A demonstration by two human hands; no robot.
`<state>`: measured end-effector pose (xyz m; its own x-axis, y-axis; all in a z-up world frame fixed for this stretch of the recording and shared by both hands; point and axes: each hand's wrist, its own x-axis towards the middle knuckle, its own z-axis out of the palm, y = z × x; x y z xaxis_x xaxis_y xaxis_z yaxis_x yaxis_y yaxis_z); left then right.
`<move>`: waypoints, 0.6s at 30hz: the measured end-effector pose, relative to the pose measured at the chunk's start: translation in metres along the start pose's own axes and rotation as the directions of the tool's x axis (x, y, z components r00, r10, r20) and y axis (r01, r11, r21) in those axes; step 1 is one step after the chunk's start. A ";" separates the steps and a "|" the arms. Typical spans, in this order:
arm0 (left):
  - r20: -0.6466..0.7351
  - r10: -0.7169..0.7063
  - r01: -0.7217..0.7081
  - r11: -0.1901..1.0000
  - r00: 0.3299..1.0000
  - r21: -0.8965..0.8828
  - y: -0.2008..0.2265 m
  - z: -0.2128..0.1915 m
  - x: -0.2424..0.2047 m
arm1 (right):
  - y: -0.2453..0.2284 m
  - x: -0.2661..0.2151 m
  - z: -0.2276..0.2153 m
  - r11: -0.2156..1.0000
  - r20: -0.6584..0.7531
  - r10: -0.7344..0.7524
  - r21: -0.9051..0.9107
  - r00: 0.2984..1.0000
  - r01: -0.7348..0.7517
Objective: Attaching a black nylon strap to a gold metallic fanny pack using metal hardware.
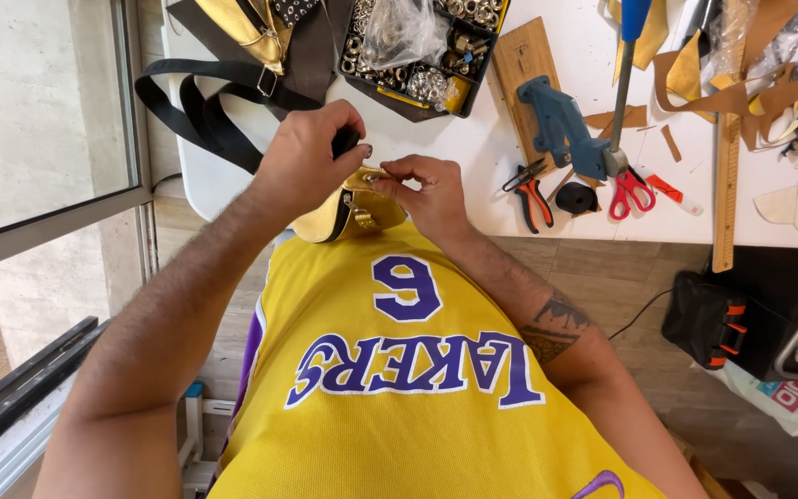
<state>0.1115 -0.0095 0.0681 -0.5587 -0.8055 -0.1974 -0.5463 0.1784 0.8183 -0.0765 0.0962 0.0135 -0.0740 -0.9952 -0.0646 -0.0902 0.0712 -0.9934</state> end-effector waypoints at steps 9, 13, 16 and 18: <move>-0.211 0.262 -0.204 0.943 0.942 0.262 0.016 0.006 -0.023 | -0.053 0.020 0.009 0.993 -0.047 0.104 -0.059 0.993 -0.107; -0.256 0.319 -0.256 0.934 0.913 0.249 0.019 0.010 -0.023 | -0.056 0.019 0.014 0.994 -0.119 0.107 -0.014 0.987 -0.109; -0.266 0.305 -0.244 0.940 0.914 0.238 0.020 0.015 -0.028 | -0.060 0.014 0.018 0.994 -0.142 0.107 0.017 0.984 -0.106; -0.261 0.291 -0.232 0.944 0.920 0.235 0.020 0.017 -0.029 | -0.061 0.012 0.020 0.994 -0.153 0.110 0.023 0.982 -0.107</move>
<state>0.1066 0.0274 0.0807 -0.5101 -0.8371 0.1976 -0.5329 0.4879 0.6913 -0.0520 0.0783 0.0717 -0.2343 -0.9593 -0.1578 -0.0590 0.1761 -0.9826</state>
